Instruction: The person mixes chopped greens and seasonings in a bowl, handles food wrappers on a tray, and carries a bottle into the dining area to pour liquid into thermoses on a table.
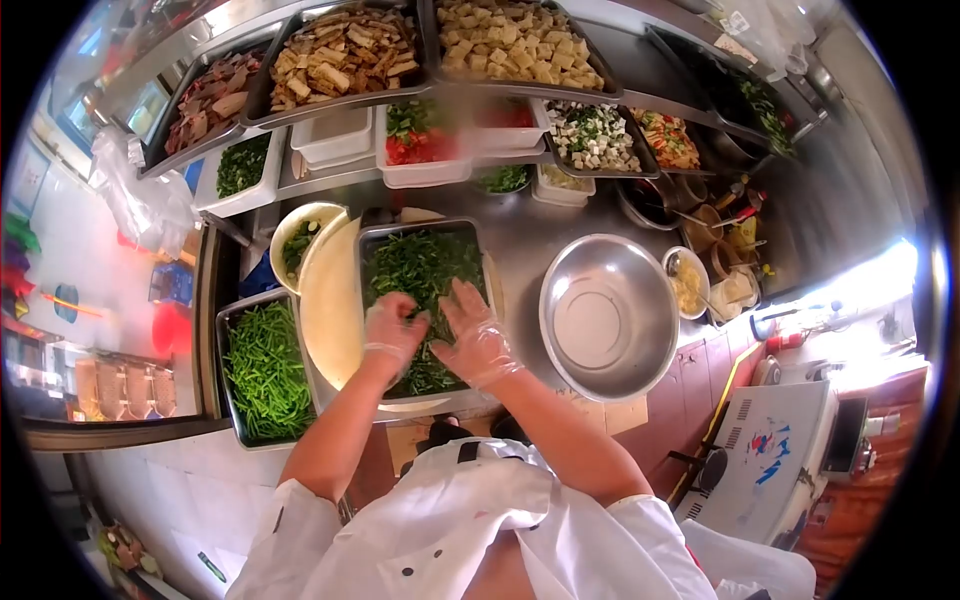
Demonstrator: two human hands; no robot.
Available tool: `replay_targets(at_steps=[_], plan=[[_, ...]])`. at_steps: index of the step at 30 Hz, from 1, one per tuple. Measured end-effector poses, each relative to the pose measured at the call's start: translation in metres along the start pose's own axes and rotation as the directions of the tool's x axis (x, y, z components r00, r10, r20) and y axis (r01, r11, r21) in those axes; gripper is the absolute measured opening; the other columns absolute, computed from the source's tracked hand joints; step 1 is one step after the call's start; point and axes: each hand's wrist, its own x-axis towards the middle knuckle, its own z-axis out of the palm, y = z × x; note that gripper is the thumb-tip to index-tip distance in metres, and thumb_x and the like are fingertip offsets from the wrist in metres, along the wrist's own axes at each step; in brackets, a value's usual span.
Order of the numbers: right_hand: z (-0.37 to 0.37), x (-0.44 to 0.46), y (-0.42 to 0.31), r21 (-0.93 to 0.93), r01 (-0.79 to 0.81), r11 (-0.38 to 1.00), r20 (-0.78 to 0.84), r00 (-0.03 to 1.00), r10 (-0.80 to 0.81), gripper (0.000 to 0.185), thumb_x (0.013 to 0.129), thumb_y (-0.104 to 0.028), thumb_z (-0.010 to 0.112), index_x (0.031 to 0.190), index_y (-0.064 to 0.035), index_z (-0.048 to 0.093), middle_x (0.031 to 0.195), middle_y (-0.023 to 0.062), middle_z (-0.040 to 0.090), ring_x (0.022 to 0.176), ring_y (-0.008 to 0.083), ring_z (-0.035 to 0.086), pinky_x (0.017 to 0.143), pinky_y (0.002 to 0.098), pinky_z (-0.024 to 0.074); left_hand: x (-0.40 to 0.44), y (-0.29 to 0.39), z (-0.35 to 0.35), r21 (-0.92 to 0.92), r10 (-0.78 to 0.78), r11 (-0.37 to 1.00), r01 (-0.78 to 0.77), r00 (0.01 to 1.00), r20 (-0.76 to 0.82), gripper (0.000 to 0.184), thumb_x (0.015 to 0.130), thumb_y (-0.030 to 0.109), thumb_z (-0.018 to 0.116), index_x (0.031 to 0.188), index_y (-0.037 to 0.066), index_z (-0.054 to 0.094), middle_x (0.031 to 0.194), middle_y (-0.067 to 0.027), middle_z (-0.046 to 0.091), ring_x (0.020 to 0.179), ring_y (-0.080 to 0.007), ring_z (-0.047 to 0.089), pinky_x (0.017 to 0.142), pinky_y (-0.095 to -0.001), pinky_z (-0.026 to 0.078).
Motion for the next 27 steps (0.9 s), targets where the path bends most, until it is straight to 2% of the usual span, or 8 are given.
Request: replay_targets(at_steps=[5, 8, 10, 16, 18, 22, 24, 27], plan=[[-0.002, -0.003, 0.002, -0.097, -0.026, 0.995, 0.062, 0.998, 0.032, 0.079, 0.090, -0.047, 0.067, 0.150, 0.0003, 0.049, 0.166, 0.0244, 0.027, 0.156, 0.0368, 0.023, 0.128, 0.0413, 0.0194, -0.007, 0.040, -0.023, -0.025, -0.280, 0.956, 0.292, 0.935, 0.217, 0.030, 0.081, 0.015, 0.085, 0.087, 0.006, 0.057, 0.077, -0.0025, 0.057, 0.068, -0.0139, 0.053, 0.062, -0.0309, 0.049], [0.010, 0.001, 0.002, -0.139, -0.052, 0.989, 0.057, 0.997, 0.060, 0.081, 0.090, -0.048, 0.067, 0.152, 0.0000, 0.046, 0.167, 0.0243, 0.026, 0.156, 0.0368, 0.023, 0.128, 0.0420, 0.0182, -0.011, 0.051, -0.017, -0.140, -0.137, 0.971, 0.194, 0.931, 0.338, 0.033, 0.080, 0.020, 0.087, 0.086, 0.006, 0.057, 0.075, -0.0011, 0.055, 0.067, -0.0126, 0.052, 0.061, -0.0309, 0.047], [0.011, -0.001, 0.000, -0.110, -0.059, 0.992, 0.031, 0.998, 0.063, 0.081, 0.088, -0.045, 0.070, 0.152, 0.0005, 0.046, 0.166, 0.0247, 0.027, 0.154, 0.0381, 0.026, 0.127, 0.0426, 0.0213, -0.008, 0.006, -0.008, 0.183, -0.046, 0.983, 0.015, 0.985, 0.165, 0.033, 0.079, 0.019, 0.086, 0.088, 0.006, 0.057, 0.074, -0.0007, 0.054, 0.067, -0.0137, 0.052, 0.060, -0.0309, 0.047], [-0.008, 0.000, -0.002, -0.044, -0.053, 0.998, -0.011, 0.999, 0.052, 0.083, 0.083, -0.036, 0.076, 0.149, 0.0036, 0.046, 0.162, 0.0283, 0.032, 0.150, 0.0432, 0.032, 0.124, 0.0454, 0.0302, 0.001, 0.044, -0.027, -0.075, -0.209, 0.969, 0.233, 0.946, 0.247, 0.035, 0.079, 0.019, 0.088, 0.088, 0.007, 0.057, 0.070, 0.0002, 0.053, 0.063, -0.0125, 0.049, 0.059, -0.0305, 0.047], [-0.001, 0.005, 0.001, -0.075, -0.093, 0.993, 0.089, 0.991, 0.099, 0.085, 0.092, -0.050, 0.064, 0.155, 0.0008, 0.040, 0.167, 0.0240, 0.024, 0.155, 0.0370, 0.024, 0.128, 0.0412, 0.0176, -0.003, 0.055, -0.027, -0.194, -0.145, 0.956, 0.221, 0.928, 0.344, 0.034, 0.080, 0.020, 0.088, 0.087, 0.007, 0.058, 0.071, 0.0004, 0.054, 0.063, -0.0123, 0.050, 0.059, -0.0304, 0.048], [-0.013, 0.010, 0.002, -0.061, -0.085, 0.995, 0.094, 0.992, 0.090, 0.089, 0.089, -0.050, 0.068, 0.156, 0.0007, 0.039, 0.167, 0.0240, 0.024, 0.153, 0.0372, 0.029, 0.125, 0.0393, 0.0245, 0.008, -0.006, -0.011, 0.142, -0.253, 0.963, 0.227, 0.945, 0.206, 0.034, 0.079, 0.021, 0.089, 0.086, 0.007, 0.058, 0.073, -0.0006, 0.059, 0.065, -0.0110, 0.052, 0.060, -0.0296, 0.048], [-0.009, 0.006, 0.007, -0.045, -0.081, 0.996, 0.035, 0.996, 0.083, 0.091, 0.083, -0.046, 0.076, 0.154, -0.0008, 0.041, 0.166, 0.0229, 0.026, 0.147, 0.0396, 0.039, 0.120, 0.0415, 0.0362, 0.011, -0.012, -0.016, 0.019, -0.322, 0.945, 0.327, 0.915, 0.242, 0.034, 0.081, 0.018, 0.088, 0.084, 0.007, 0.056, 0.071, -0.0007, 0.057, 0.065, -0.0100, 0.052, 0.060, -0.0279, 0.047], [-0.010, 0.006, 0.010, 0.088, -0.143, 0.986, 0.056, 0.989, 0.139, 0.095, 0.083, -0.050, 0.076, 0.157, -0.0050, 0.038, 0.168, 0.0182, 0.025, 0.145, 0.0369, 0.043, 0.119, 0.0409, 0.0371, 0.006, 0.021, -0.031, -0.081, -0.300, 0.942, 0.324, 0.927, 0.225, 0.031, 0.086, 0.013, 0.084, 0.082, 0.007, 0.054, 0.070, 0.0009, 0.054, 0.063, -0.0081, 0.050, 0.057, -0.0255, 0.045]])
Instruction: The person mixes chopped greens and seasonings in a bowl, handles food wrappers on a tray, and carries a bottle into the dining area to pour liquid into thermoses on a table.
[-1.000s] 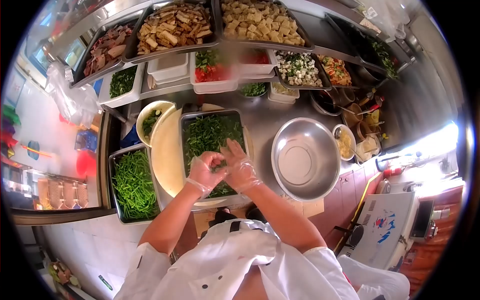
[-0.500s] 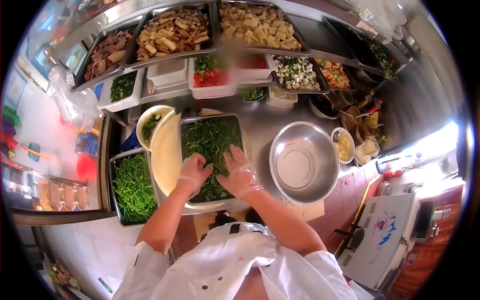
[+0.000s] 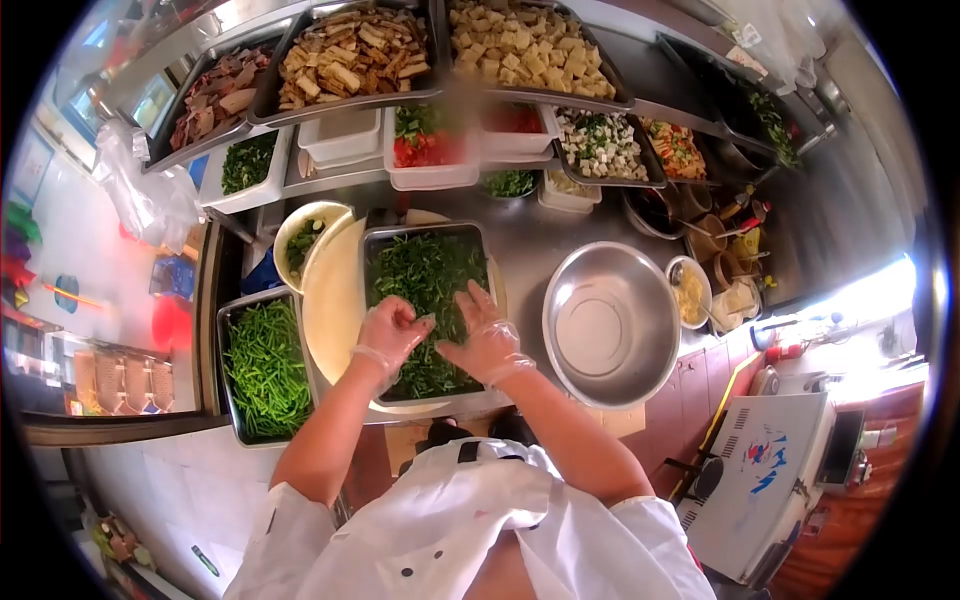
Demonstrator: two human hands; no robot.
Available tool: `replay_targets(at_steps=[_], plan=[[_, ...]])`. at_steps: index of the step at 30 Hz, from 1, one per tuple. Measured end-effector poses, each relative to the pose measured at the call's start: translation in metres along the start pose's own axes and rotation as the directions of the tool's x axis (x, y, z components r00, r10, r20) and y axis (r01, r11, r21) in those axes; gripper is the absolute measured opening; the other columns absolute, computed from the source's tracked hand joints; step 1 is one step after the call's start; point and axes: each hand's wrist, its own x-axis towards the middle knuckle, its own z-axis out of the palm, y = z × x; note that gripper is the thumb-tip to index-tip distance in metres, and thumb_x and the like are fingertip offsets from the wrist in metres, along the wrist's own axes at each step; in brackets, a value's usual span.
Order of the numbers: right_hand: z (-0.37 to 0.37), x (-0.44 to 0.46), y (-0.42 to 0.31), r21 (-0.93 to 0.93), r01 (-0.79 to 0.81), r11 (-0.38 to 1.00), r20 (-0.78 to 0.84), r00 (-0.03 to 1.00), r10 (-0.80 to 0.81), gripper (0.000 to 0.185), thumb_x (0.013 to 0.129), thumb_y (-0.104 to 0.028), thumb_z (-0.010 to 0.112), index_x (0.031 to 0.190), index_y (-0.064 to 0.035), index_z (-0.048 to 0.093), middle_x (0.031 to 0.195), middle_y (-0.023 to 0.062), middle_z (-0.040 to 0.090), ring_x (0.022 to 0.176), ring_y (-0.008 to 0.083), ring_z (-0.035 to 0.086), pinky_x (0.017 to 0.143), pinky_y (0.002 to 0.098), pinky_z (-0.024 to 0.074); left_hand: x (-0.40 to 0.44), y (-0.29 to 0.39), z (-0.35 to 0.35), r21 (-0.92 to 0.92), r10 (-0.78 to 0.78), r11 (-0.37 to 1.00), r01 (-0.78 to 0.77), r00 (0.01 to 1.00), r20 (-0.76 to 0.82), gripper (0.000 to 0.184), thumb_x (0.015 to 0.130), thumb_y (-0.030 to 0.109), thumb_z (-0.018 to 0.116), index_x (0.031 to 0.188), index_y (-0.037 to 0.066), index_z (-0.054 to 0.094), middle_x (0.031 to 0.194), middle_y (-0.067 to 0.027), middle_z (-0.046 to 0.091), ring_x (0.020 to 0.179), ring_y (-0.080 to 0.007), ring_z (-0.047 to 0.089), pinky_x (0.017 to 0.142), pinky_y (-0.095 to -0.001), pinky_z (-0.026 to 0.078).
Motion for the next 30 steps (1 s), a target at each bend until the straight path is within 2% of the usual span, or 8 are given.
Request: replay_targets(at_steps=[4, 8, 11, 16, 19, 23, 27, 30], plan=[[-0.001, 0.001, -0.003, 0.057, -0.037, 0.998, 0.005, 0.999, 0.037, 0.095, 0.083, -0.051, 0.076, 0.158, -0.0055, 0.038, 0.168, 0.0161, 0.026, 0.141, 0.0347, 0.049, 0.117, 0.0399, 0.0400, -0.002, -0.005, 0.001, -0.057, 0.139, 0.988, -0.144, 0.987, -0.081, 0.017, 0.089, 0.007, 0.078, 0.090, 0.005, 0.061, 0.074, -0.0006, 0.061, 0.065, -0.0096, 0.055, 0.059, -0.0255, 0.047], [0.012, -0.003, 0.019, 0.053, -0.044, 0.998, -0.102, 0.994, 0.049, 0.090, 0.084, -0.051, 0.075, 0.155, -0.0067, 0.042, 0.166, 0.0150, 0.032, 0.137, 0.0340, 0.053, 0.113, 0.0409, 0.0434, 0.015, -0.050, -0.002, -0.108, -0.175, 0.973, 0.203, 0.959, 0.224, 0.023, 0.091, 0.003, 0.069, 0.114, 0.005, 0.072, 0.099, -0.0117, 0.074, 0.091, -0.0165, 0.073, 0.073, -0.0309, 0.056], [-0.004, -0.012, 0.011, 0.149, -0.189, 0.971, -0.014, 0.981, 0.194, 0.085, 0.087, -0.046, 0.074, 0.154, -0.0036, 0.043, 0.165, 0.0165, 0.033, 0.144, 0.0347, 0.045, 0.118, 0.0404, 0.0396, 0.009, -0.028, -0.012, -0.473, -0.217, 0.840, 0.266, 0.963, 0.158, 0.023, 0.094, 0.003, 0.070, 0.118, 0.006, 0.070, 0.110, -0.0066, 0.073, 0.093, -0.0174, 0.072, 0.068, -0.0280, 0.056], [0.008, -0.027, 0.023, 0.235, -0.191, 0.953, -0.137, 0.964, 0.227, 0.072, 0.087, -0.042, 0.075, 0.146, -0.0072, 0.054, 0.157, 0.0143, 0.044, 0.136, 0.0351, 0.053, 0.113, 0.0407, 0.0448, 0.004, -0.010, -0.017, -0.351, -0.053, 0.934, -0.066, 0.946, -0.320, 0.018, 0.088, -0.003, 0.069, 0.103, 0.007, 0.068, 0.094, -0.0049, 0.072, 0.077, -0.0137, 0.066, 0.065, -0.0283, 0.053], [0.015, -0.035, 0.029, 0.288, -0.217, 0.933, -0.176, 0.946, 0.274, 0.065, 0.087, -0.040, 0.076, 0.141, -0.0089, 0.058, 0.152, 0.0130, 0.049, 0.132, 0.0347, 0.056, 0.111, 0.0412, 0.0465, 0.023, -0.075, -0.005, -0.142, -0.019, 0.990, 0.022, 1.000, 0.023, 0.020, 0.086, -0.006, 0.068, 0.102, 0.006, 0.068, 0.099, -0.0048, 0.072, 0.083, -0.0148, 0.068, 0.072, -0.0277, 0.054], [0.021, -0.041, 0.036, 0.304, -0.150, 0.941, -0.270, 0.933, 0.237, 0.057, 0.087, -0.035, 0.077, 0.136, -0.0105, 0.062, 0.145, 0.0140, 0.055, 0.125, 0.0366, 0.060, 0.104, 0.0430, 0.0504, 0.021, -0.087, -0.004, -0.131, 0.202, 0.970, -0.203, 0.979, -0.023, 0.025, 0.082, -0.013, 0.063, 0.100, 0.005, 0.066, 0.123, -0.0053, 0.066, 0.100, -0.0138, 0.068, 0.089, -0.0279, 0.056], [0.029, -0.036, 0.043, 0.348, -0.084, 0.934, -0.341, 0.916, 0.210, 0.052, 0.088, -0.031, 0.076, 0.133, -0.0106, 0.063, 0.140, 0.0150, 0.058, 0.122, 0.0376, 0.061, 0.102, 0.0440, 0.0509, 0.007, -0.032, -0.010, -0.543, -0.003, 0.839, -0.029, 0.998, -0.059, 0.027, 0.079, -0.017, 0.066, 0.091, 0.006, 0.061, 0.101, -0.0031, 0.061, 0.088, -0.0131, 0.064, 0.080, -0.0276, 0.056], [0.032, -0.043, 0.042, 0.360, -0.087, 0.929, -0.342, 0.914, 0.219, 0.049, 0.088, -0.030, 0.076, 0.131, -0.0104, 0.063, 0.138, 0.0153, 0.059, 0.121, 0.0382, 0.061, 0.102, 0.0444, 0.0510, 0.004, -0.023, -0.014, -0.380, 0.119, 0.912, -0.153, 0.987, -0.111, 0.028, 0.077, -0.018, 0.068, 0.087, 0.006, 0.058, 0.096, -0.0035, 0.056, 0.082, -0.0130, 0.061, 0.073, -0.0266, 0.054]])
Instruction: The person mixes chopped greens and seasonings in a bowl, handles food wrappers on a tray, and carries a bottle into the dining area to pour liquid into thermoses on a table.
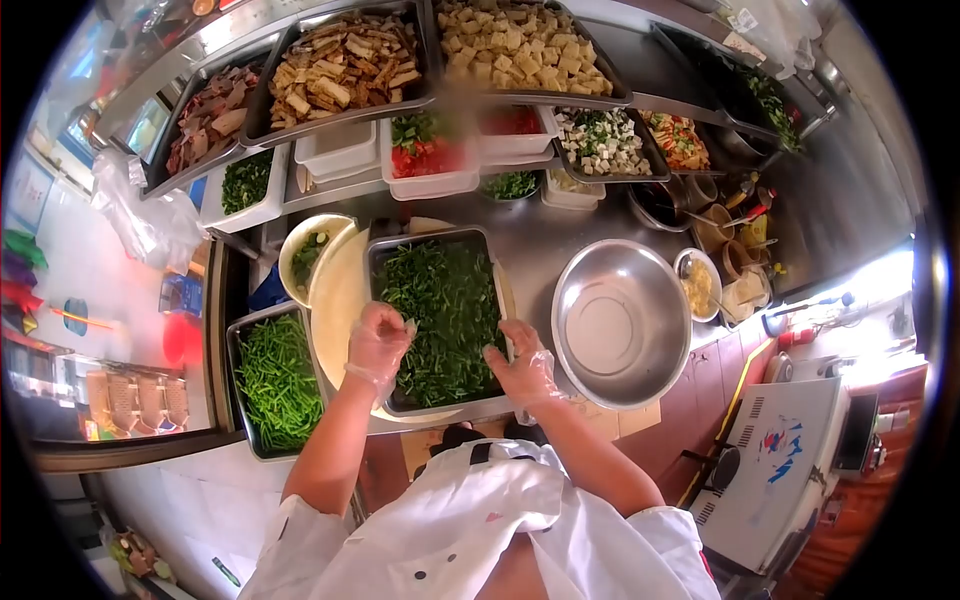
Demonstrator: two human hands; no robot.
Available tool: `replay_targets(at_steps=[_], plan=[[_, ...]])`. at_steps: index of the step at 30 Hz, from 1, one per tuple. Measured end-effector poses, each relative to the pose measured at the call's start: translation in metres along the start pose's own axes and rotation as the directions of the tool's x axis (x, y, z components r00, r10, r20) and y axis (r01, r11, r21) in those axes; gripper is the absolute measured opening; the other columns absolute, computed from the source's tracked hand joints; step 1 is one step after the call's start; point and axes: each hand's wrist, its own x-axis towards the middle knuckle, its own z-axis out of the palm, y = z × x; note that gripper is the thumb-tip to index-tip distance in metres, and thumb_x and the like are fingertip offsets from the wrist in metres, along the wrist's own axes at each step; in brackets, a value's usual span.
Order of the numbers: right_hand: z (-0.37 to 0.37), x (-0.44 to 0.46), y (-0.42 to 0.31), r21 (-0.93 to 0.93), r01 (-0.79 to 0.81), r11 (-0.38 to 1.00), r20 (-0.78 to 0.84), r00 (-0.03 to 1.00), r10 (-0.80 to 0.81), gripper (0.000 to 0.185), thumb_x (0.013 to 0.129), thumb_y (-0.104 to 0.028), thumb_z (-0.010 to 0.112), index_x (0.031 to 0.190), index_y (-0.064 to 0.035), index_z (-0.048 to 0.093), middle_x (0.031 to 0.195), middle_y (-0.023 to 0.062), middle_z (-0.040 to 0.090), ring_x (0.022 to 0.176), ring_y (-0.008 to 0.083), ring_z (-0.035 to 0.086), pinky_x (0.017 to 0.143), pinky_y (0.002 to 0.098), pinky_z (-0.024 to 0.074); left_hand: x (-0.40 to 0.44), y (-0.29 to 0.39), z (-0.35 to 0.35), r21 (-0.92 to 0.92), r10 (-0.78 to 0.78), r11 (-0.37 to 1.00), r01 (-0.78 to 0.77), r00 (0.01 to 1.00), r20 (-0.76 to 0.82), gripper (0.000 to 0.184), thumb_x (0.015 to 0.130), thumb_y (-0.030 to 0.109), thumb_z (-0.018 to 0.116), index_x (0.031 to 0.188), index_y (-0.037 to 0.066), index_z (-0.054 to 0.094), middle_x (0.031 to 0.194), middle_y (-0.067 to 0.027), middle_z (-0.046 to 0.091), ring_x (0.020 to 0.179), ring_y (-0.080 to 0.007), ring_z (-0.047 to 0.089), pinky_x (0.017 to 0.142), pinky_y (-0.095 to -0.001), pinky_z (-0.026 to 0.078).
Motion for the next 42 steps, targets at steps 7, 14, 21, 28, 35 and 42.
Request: replay_targets(at_steps=[7, 14, 21, 28, 35, 42], plan=[[0.002, -0.001, 0.003, 0.001, -0.046, 0.999, -0.023, 0.999, 0.046, 0.045, 0.088, -0.028, 0.076, 0.128, -0.0106, 0.064, 0.136, 0.0146, 0.060, 0.119, 0.0378, 0.063, 0.101, 0.0443, 0.0514, 0.002, -0.008, -0.004, 0.035, 0.049, 0.998, -0.056, 0.981, 0.188, 0.008, 0.092, 0.003, 0.072, 0.099, 0.004, 0.073, 0.096, -0.0053, 0.058, 0.086, -0.0146, 0.061, 0.079, -0.0282, 0.051], [-0.003, 0.000, -0.003, 0.051, -0.138, 0.989, -0.007, 0.990, 0.139, 0.043, 0.088, -0.028, 0.076, 0.127, -0.0121, 0.064, 0.135, 0.0120, 0.062, 0.116, 0.0366, 0.065, 0.100, 0.0438, 0.0520, 0.011, 0.016, -0.005, 0.114, -0.513, 0.844, 0.525, 0.850, -0.120, 0.033, 0.091, 0.038, 0.075, 0.089, 0.004, 0.076, 0.068, -0.0029, 0.058, 0.072, -0.0156, 0.054, 0.071, -0.0328, 0.044], [-0.002, 0.002, 0.005, 0.013, -0.141, 0.990, 0.011, 0.990, 0.141, 0.047, 0.088, -0.032, 0.075, 0.130, -0.0120, 0.065, 0.137, 0.0139, 0.061, 0.119, 0.0383, 0.064, 0.101, 0.0444, 0.0512, -0.003, -0.001, -0.005, -0.044, -0.570, 0.821, 0.569, 0.820, -0.043, 0.053, 0.084, 0.006, 0.070, 0.136, 0.003, 0.062, 0.092, -0.0038, 0.062, 0.072, -0.0140, 0.056, 0.064, -0.0284, 0.044], [-0.004, -0.003, 0.041, -0.185, -0.407, 0.894, 0.218, 0.870, 0.442, 0.056, 0.090, -0.046, 0.067, 0.133, -0.0098, 0.064, 0.142, 0.0215, 0.057, 0.128, 0.0410, 0.057, 0.111, 0.0461, 0.0438, -0.039, -0.081, -0.070, 0.209, -0.450, 0.850, 0.483, 0.874, -0.185, 0.035, 0.088, 0.012, 0.073, 0.121, 0.005, 0.065, 0.096, -0.0050, 0.062, 0.077, -0.0122, 0.058, 0.061, -0.0288, 0.046], [-0.009, -0.017, 0.048, -0.470, -0.392, 0.791, 0.455, 0.660, 0.598, 0.045, 0.092, -0.042, 0.066, 0.124, -0.0107, 0.066, 0.124, 0.0224, 0.068, 0.115, 0.0432, 0.066, 0.101, 0.0495, 0.0518, -0.102, -0.090, -0.051, 0.647, -0.354, 0.689, 0.326, 0.931, -0.091, 0.028, 0.083, 0.019, 0.079, 0.068, 0.006, 0.059, 0.058, -0.0014, 0.053, 0.055, -0.0155, 0.053, 0.049, -0.0343, 0.039], [-0.015, -0.029, 0.064, -0.250, -0.352, 0.902, 0.386, 0.818, 0.426, 0.041, 0.088, -0.038, 0.064, 0.115, -0.0069, 0.061, 0.108, 0.0267, 0.070, 0.102, 0.0470, 0.066, 0.089, 0.0529, 0.0516, -0.107, -0.094, -0.063, 0.238, -0.464, 0.857, 0.457, 0.885, -0.031, 0.005, 0.076, 0.003, 0.073, 0.077, 0.002, 0.069, 0.066, 0.0028, 0.058, 0.061, -0.0093, 0.052, 0.052, -0.0309, 0.040]])
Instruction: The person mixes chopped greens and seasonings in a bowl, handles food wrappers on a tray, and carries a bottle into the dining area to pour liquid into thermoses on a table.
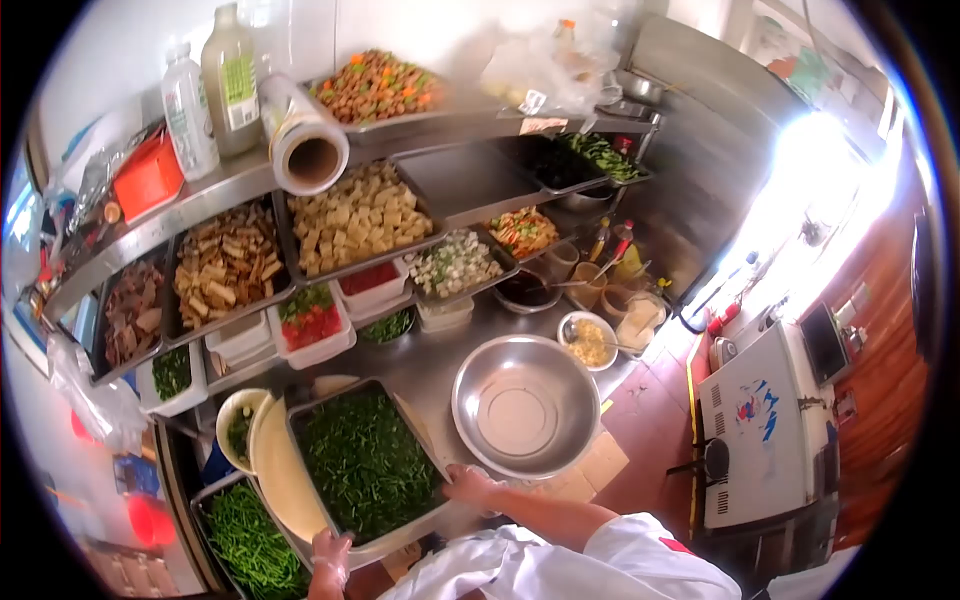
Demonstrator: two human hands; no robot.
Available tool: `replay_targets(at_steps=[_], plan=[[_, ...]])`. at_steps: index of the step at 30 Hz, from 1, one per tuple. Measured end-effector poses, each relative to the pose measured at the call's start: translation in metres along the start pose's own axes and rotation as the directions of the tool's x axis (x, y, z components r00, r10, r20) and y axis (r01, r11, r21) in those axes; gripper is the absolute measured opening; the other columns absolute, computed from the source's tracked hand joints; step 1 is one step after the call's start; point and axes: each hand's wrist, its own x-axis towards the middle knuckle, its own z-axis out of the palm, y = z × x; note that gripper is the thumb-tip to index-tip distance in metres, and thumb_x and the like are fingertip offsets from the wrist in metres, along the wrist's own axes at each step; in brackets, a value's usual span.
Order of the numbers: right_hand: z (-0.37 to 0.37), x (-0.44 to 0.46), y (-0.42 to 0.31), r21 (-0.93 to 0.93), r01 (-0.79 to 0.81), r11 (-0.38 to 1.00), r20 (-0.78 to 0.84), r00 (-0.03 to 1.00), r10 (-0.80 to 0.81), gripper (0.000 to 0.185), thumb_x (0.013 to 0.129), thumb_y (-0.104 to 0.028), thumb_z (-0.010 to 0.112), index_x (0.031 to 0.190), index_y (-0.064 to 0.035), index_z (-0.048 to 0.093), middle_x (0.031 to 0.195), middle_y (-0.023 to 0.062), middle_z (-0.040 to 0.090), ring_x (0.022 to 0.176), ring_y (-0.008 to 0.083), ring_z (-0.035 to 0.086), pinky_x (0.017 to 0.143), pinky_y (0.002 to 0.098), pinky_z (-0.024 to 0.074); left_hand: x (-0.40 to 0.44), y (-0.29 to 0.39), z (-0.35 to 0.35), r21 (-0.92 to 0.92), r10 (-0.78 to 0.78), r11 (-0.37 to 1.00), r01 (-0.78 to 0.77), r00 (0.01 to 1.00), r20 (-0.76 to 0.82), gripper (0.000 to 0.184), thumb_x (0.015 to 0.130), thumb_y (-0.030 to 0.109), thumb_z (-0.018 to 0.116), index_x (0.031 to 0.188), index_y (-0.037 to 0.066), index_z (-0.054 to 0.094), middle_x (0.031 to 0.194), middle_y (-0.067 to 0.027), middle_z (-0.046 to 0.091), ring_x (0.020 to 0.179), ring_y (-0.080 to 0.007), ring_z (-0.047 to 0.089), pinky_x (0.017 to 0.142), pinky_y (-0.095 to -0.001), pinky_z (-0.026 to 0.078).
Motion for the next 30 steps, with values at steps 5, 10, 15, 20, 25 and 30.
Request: replay_targets(at_steps=[5, 10, 15, 20, 25, 30], plan=[[-0.022, -0.039, -0.006, 0.094, 0.167, 0.981, -0.112, 0.981, -0.156, 0.039, 0.089, -0.037, 0.063, 0.105, -0.0018, 0.061, 0.095, 0.0268, 0.068, 0.095, 0.0467, 0.066, 0.084, 0.0524, 0.0503, -0.055, 0.054, -0.014, 0.115, -0.059, 0.992, 0.044, 0.990, 0.126, 0.032, 0.095, 0.023, 0.074, 0.113, -0.001, 0.063, 0.093, -0.0085, 0.057, 0.086, -0.0182, 0.051, 0.079, -0.0427, 0.048], [-0.086, -0.097, -0.021, 0.253, -0.013, 0.967, -0.027, 0.999, 0.020, 0.038, 0.089, -0.036, 0.066, 0.112, -0.0050, 0.067, 0.100, 0.0225, 0.072, 0.094, 0.0358, 0.070, 0.084, 0.0465, 0.0528, -0.105, 0.129, 0.005, 0.103, 0.066, 0.992, -0.076, 0.993, 0.099, 0.020, 0.095, 0.020, 0.070, 0.099, 0.000, 0.064, 0.078, -0.0061, 0.054, 0.075, -0.0188, 0.052, 0.067, -0.0370, 0.046], [-0.142, -0.122, 0.013, 0.362, -0.091, 0.928, -0.134, 0.980, 0.149, 0.039, 0.092, -0.039, 0.065, 0.120, -0.0120, 0.069, 0.098, 0.0178, 0.074, 0.086, 0.0311, 0.071, 0.083, 0.0432, 0.0556, -0.116, 0.196, 0.068, -0.001, 0.044, 0.999, -0.044, 0.991, 0.124, 0.021, 0.094, 0.018, 0.069, 0.087, 0.001, 0.060, 0.070, -0.0089, 0.048, 0.069, -0.0196, 0.052, 0.064, -0.0387, 0.044], [-0.238, -0.151, 0.054, 0.458, 0.019, 0.889, -0.292, 0.948, 0.131, 0.032, 0.088, -0.027, 0.075, 0.108, -0.0028, 0.072, 0.081, 0.0080, 0.071, 0.075, 0.0121, 0.067, 0.070, 0.0322, 0.0550, -0.099, 0.246, 0.142, 0.295, 0.417, 0.810, -0.507, 0.851, 0.318, 0.022, 0.094, 0.018, 0.069, 0.087, -0.001, 0.062, 0.070, -0.0128, 0.057, 0.063, -0.0274, 0.057, 0.058, -0.0444, 0.045], [-0.343, -0.160, 0.099, 0.490, 0.031, 0.871, -0.357, 0.919, 0.168, 0.026, 0.087, -0.026, 0.074, 0.100, -0.0044, 0.073, 0.073, 0.0053, 0.066, 0.066, 0.0130, 0.057, 0.062, 0.0346, 0.0484, -0.079, 0.275, 0.238, -0.009, 0.482, 0.862, -0.507, 0.813, 0.327, 0.011, 0.088, 0.011, 0.070, 0.087, 0.001, 0.067, 0.068, 0.0002, 0.060, 0.065, -0.0101, 0.053, 0.058, -0.0307, 0.045], [-0.441, -0.099, 0.139, 0.406, 0.334, 0.851, -0.499, 0.861, -0.100, 0.028, 0.086, -0.026, 0.071, 0.100, -0.0017, 0.071, 0.077, 0.0145, 0.068, 0.072, 0.0225, 0.064, 0.069, 0.0380, 0.0518, -0.060, 0.346, 0.316, 0.070, 0.366, 0.924, -0.377, 0.920, 0.138, 0.004, 0.090, 0.009, 0.068, 0.087, 0.006, 0.068, 0.075, 0.0053, 0.057, 0.071, -0.0072, 0.050, 0.062, -0.0271, 0.041]])
